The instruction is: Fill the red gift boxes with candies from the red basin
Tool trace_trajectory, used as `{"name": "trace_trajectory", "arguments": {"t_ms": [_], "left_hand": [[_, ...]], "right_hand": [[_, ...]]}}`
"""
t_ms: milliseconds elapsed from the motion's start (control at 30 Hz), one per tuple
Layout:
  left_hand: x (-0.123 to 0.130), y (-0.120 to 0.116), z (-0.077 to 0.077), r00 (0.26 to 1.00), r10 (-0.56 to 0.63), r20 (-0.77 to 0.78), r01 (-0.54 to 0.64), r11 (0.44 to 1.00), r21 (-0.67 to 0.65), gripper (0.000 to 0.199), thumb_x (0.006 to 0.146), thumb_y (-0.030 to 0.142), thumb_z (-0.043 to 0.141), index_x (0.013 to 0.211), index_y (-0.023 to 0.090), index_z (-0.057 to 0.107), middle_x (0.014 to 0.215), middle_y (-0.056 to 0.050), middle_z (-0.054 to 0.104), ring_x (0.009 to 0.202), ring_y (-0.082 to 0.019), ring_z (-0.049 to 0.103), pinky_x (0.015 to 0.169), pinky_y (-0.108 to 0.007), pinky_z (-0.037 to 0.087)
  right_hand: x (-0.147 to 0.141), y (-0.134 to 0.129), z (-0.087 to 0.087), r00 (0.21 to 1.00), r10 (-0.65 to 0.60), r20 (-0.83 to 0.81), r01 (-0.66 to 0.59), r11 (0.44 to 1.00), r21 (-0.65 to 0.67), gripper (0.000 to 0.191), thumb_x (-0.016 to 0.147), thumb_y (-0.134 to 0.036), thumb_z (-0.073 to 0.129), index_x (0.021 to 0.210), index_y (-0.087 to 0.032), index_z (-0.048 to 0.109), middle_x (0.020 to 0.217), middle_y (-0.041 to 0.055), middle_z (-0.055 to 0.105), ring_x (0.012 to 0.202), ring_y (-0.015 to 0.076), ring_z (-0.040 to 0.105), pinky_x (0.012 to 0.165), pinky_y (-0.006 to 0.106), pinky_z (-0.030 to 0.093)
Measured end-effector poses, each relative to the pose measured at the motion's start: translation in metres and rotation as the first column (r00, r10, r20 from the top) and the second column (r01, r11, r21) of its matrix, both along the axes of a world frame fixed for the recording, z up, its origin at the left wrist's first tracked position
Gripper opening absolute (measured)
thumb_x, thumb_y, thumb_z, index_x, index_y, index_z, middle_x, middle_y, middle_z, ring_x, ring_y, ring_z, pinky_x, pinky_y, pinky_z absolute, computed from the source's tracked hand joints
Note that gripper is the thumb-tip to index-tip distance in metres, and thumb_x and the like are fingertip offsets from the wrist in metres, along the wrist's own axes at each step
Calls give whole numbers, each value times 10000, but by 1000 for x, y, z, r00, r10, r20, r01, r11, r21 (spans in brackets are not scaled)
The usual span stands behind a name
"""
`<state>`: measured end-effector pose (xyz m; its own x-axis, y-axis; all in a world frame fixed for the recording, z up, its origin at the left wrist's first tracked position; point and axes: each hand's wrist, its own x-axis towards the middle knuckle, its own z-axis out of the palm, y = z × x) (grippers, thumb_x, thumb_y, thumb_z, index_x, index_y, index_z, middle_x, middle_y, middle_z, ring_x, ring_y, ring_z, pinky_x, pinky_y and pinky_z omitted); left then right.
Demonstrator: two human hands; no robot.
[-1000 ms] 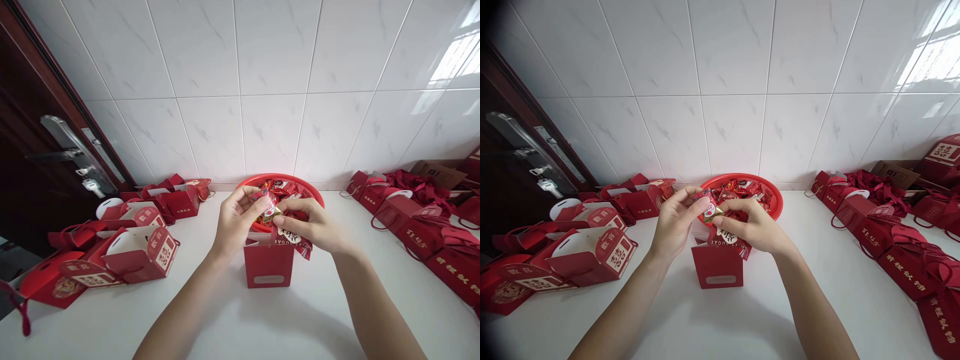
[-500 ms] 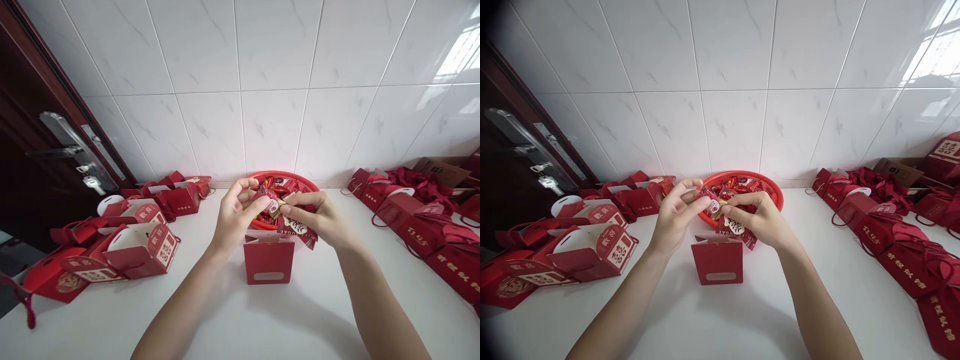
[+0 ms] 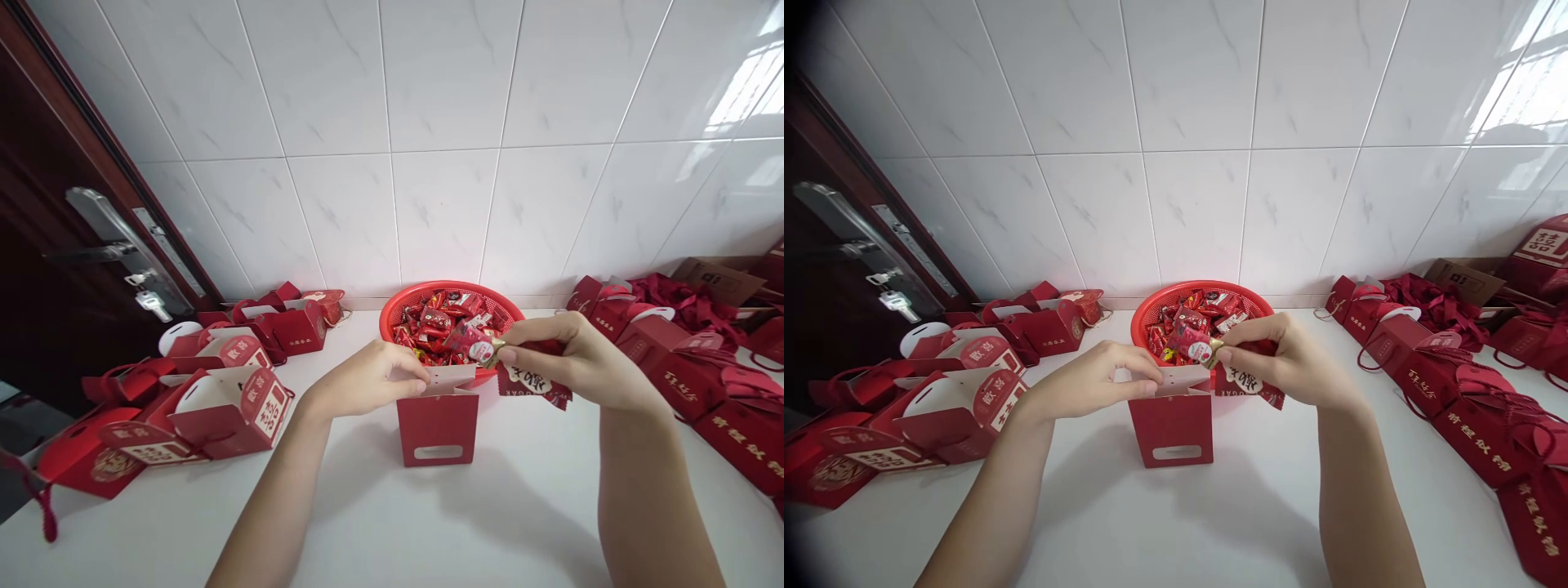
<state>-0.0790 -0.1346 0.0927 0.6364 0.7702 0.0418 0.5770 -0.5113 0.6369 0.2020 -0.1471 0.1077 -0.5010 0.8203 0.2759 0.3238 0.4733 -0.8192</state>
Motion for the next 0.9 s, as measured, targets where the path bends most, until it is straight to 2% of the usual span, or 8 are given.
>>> {"name": "trace_trajectory", "arguments": {"t_ms": [133, 267, 367, 500, 700, 800, 900], "left_hand": [[6, 3, -3, 1000, 25, -8, -25, 999, -20, 253, 787, 291, 742, 1031, 248, 794, 1050, -33, 745, 922, -213, 681, 760, -276, 510], [5, 3, -4, 1000, 12, 27, -11, 1000, -17, 217, 873, 356, 648, 991, 245, 791, 1014, -38, 739, 891, -203, 670, 757, -275, 504], [5, 4, -6, 996, 28, 79, -25, 999, -34, 195, 850, 354, 678, 980, 261, 789, 986, -31, 750, 894, -220, 679, 752, -286, 503], [8, 3, -6, 995, 52, 81, -41, 991, -129, 233, 767, 294, 754, 997, 265, 784, 1004, -25, 747, 945, -247, 689, 740, -293, 503], [8, 3, -5, 992, 61, 110, -35, 974, -226, 312, 734, 296, 780, 1045, 274, 779, 1042, -29, 727, 940, -236, 701, 747, -287, 523], [8, 4, -6, 992, 71, 105, -44, 971, -235, 333, 726, 289, 781, 1059, 285, 782, 1090, -38, 730, 996, -250, 695, 754, -290, 529], [8, 4, -8, 991, 93, 95, -70, 972, -223, 355, 701, 296, 804, 1054, 273, 780, 1127, -54, 731, 1070, -275, 675, 755, -296, 534]], "right_hand": [[-3, -1, -1, 969, 67, 236, -97, 988, 119, 328, 960, -378, 573, 749, -164, 702, 625, 18, 594, 518, 95, 478, 477, 229, 375], [-7, -3, -2, 930, 27, 366, -117, 967, 225, 337, 974, -325, 521, 742, -176, 714, 633, 30, 621, 538, 109, 485, 512, 250, 356], [-11, -4, -3, 928, -22, 371, -92, 953, 288, 332, 966, -293, 517, 711, -196, 707, 630, 31, 635, 532, 122, 477, 510, 274, 322], [-19, -4, -7, 904, -93, 418, -57, 941, 333, 338, 947, -216, 512, 642, -206, 657, 596, 15, 620, 516, 123, 442, 506, 294, 280], [-32, -5, -13, 889, -63, 454, -88, 948, 304, 303, 896, -164, 557, 605, -209, 625, 544, 2, 584, 475, 114, 403, 499, 298, 252], [-32, -5, -12, 913, -68, 403, -58, 954, 293, 266, 899, -199, 574, 642, -212, 640, 550, 2, 589, 491, 120, 447, 502, 288, 262], [-31, -5, -9, 952, -114, 284, 37, 964, 263, 211, 920, -252, 570, 732, -217, 658, 594, -7, 611, 501, 115, 477, 508, 272, 291]]}}
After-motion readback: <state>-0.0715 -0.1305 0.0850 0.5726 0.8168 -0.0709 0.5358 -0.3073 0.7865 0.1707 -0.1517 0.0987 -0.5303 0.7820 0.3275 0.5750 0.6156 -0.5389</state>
